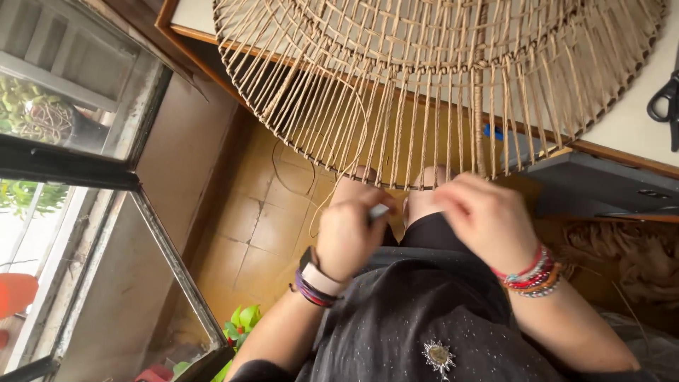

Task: Weaving and gluing rattan strips onto a large wicker frame using a hot glue gun and scissors

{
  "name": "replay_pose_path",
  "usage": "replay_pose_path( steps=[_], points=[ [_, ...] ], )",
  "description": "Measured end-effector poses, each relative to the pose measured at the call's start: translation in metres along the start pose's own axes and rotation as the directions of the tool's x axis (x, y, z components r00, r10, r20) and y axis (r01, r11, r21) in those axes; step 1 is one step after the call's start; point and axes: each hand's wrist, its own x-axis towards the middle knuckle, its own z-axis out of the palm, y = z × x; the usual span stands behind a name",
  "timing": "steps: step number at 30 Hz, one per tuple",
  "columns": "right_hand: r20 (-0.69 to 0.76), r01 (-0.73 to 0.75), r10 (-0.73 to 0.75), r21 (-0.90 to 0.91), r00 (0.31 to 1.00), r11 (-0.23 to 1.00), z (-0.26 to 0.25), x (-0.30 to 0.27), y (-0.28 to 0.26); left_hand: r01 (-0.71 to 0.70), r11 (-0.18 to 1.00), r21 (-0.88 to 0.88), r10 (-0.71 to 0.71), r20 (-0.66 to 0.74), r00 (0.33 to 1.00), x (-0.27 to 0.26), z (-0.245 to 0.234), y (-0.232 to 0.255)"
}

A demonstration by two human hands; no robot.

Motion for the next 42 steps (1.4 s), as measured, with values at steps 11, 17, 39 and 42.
replay_pose_path(
  steps=[11,17,39,42],
  points=[
    [0.377,-0.206,-0.021,0.552,0.926,0.808,0.053,0.011,-0.027,-0.300,0.196,-0.934,-0.361,-0.353,0.863,0.034,0.025,0.019],
    [0.281,-0.091,0.008,0.282,0.960,0.955,0.044,0.019,-0.019,-0.291,0.044,-0.956,-0.464,-0.278,0.841,0.042,0.029,0.018],
    [0.372,0.033,-0.287,0.560,0.883,0.828,0.024,0.037,0.020,-0.450,-0.169,-0.877,-0.346,-0.375,0.860,0.080,-0.038,-0.046],
    [0.520,-0.108,-0.113,0.376,0.847,0.920,0.031,0.037,0.019,-0.432,-0.246,-0.868,-0.238,-0.377,0.895,0.075,-0.043,-0.029]
  ],
)
